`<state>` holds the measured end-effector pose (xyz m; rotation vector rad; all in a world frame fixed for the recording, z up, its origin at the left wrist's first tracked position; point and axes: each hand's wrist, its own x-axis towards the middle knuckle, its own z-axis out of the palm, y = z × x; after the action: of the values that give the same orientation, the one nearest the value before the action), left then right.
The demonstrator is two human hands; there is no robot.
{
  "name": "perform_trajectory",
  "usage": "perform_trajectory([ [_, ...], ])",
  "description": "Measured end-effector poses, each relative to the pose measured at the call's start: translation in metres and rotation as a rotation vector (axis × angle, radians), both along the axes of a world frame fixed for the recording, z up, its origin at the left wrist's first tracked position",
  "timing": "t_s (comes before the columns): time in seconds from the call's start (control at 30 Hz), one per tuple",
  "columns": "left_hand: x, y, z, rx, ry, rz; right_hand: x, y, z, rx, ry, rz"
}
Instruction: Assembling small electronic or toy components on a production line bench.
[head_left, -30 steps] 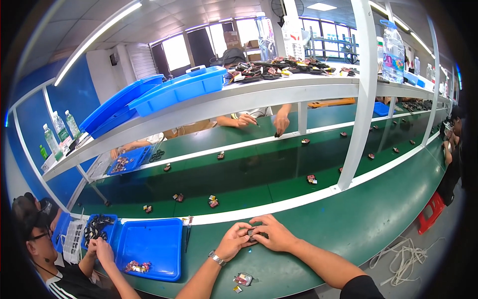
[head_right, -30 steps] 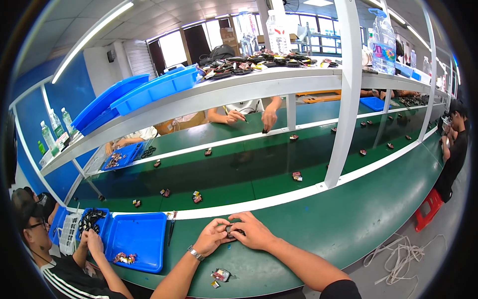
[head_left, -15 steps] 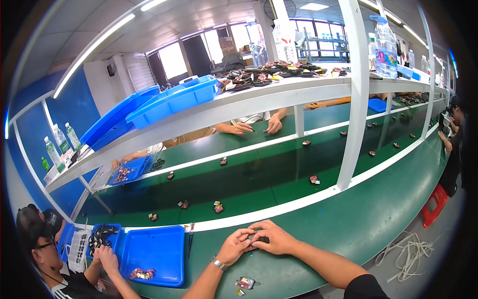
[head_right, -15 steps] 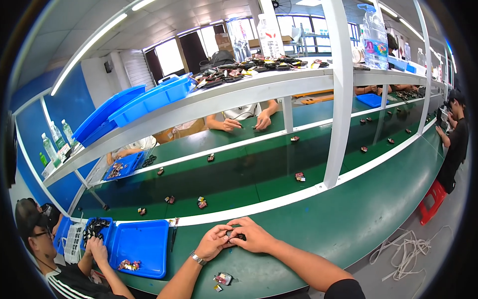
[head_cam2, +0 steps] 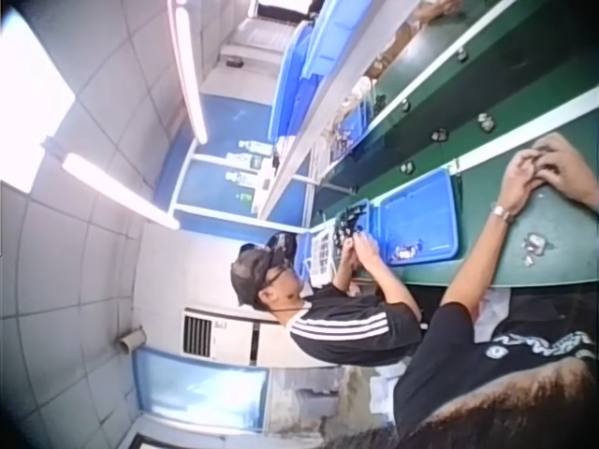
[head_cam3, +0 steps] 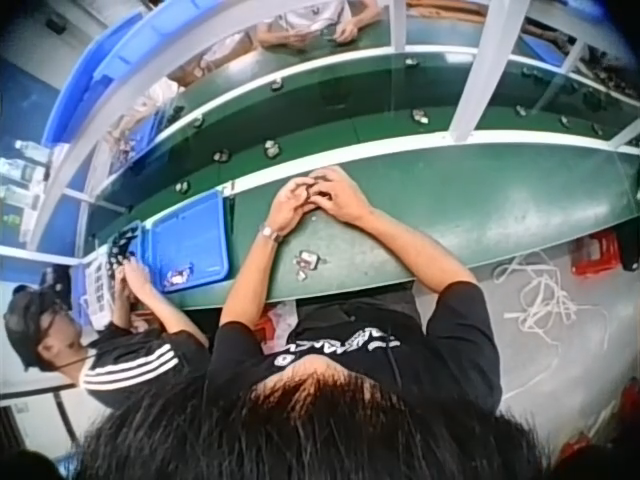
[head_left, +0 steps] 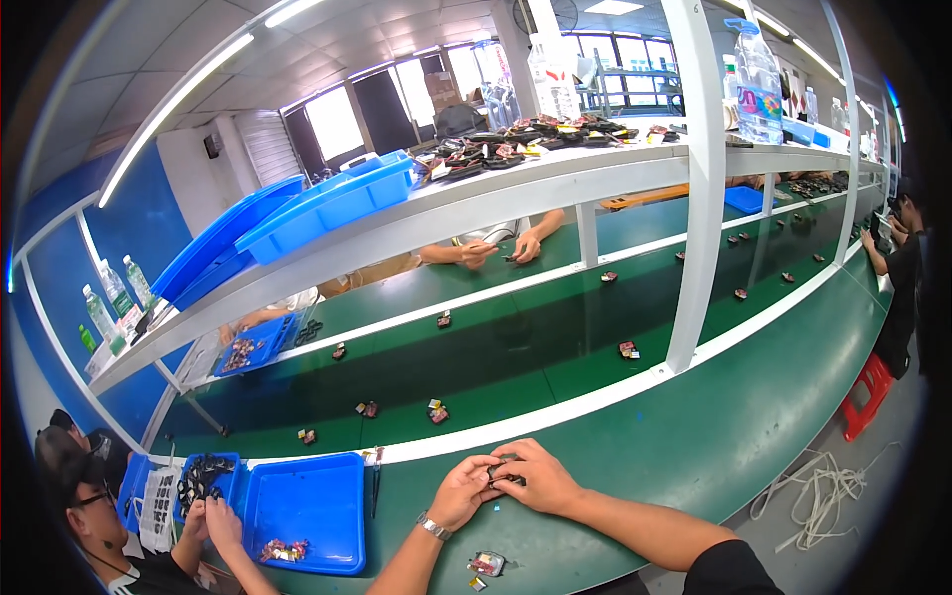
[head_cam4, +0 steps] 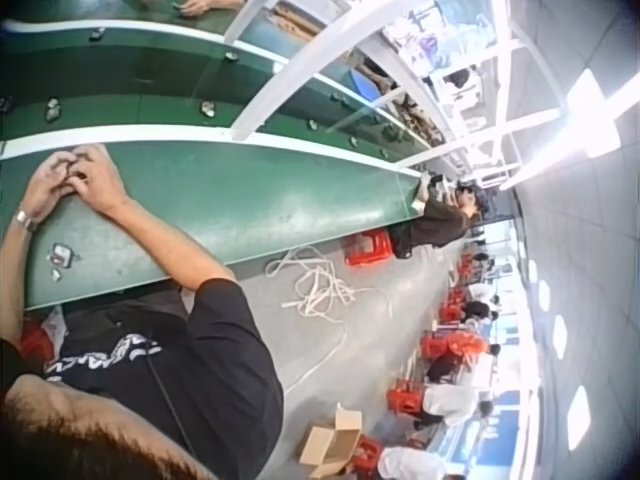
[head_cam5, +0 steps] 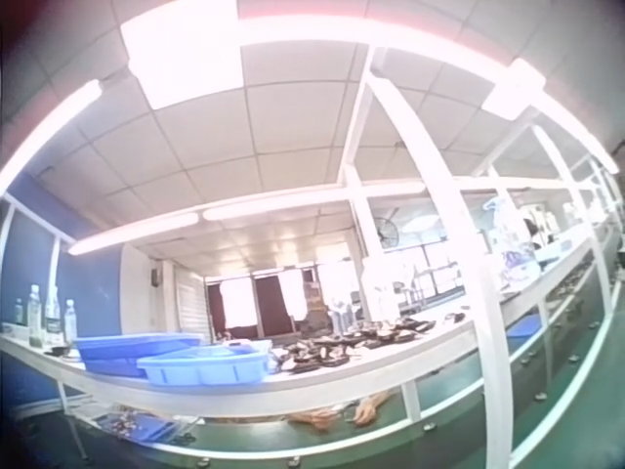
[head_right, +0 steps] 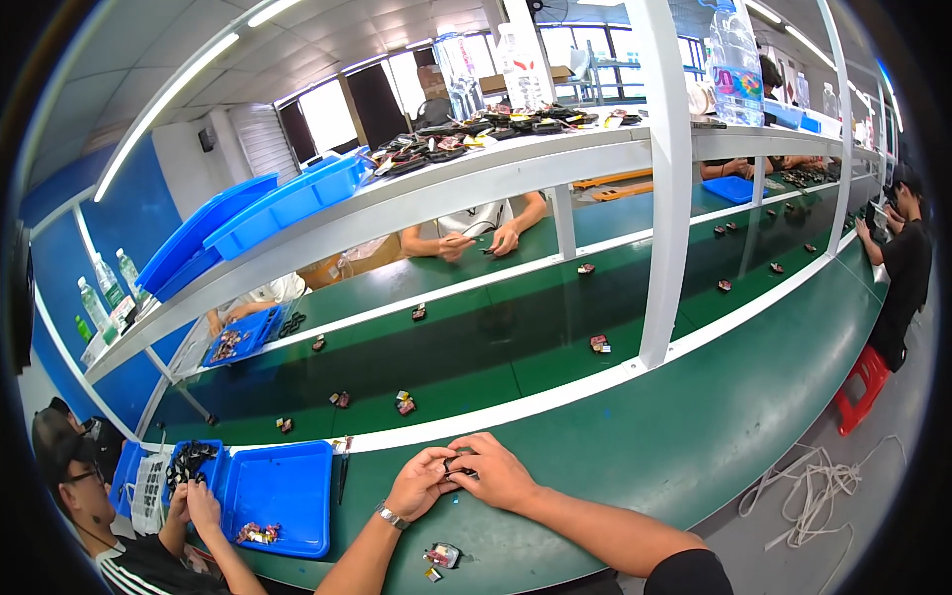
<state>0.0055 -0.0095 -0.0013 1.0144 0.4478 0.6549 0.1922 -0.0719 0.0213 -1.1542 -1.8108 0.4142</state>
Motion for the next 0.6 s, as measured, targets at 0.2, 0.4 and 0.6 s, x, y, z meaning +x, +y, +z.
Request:
perform_trajectory([
  [0.2, 0.000, 0.001, -0.004, 0.011, -0.003, 0.002, -0.006, -0.001, -0.007, 0.028, 0.034, -0.080],
  [0.4, 0.001, -0.001, -0.004, 0.040, -0.006, 0.040, -0.010, -0.002, -0.007, 0.069, 0.055, -0.086],
  [0.6, 0.004, -0.002, -0.006, 0.076, -0.044, 0.056, -0.015, -0.001, -0.006, 0.081, 0.135, -0.107],
])
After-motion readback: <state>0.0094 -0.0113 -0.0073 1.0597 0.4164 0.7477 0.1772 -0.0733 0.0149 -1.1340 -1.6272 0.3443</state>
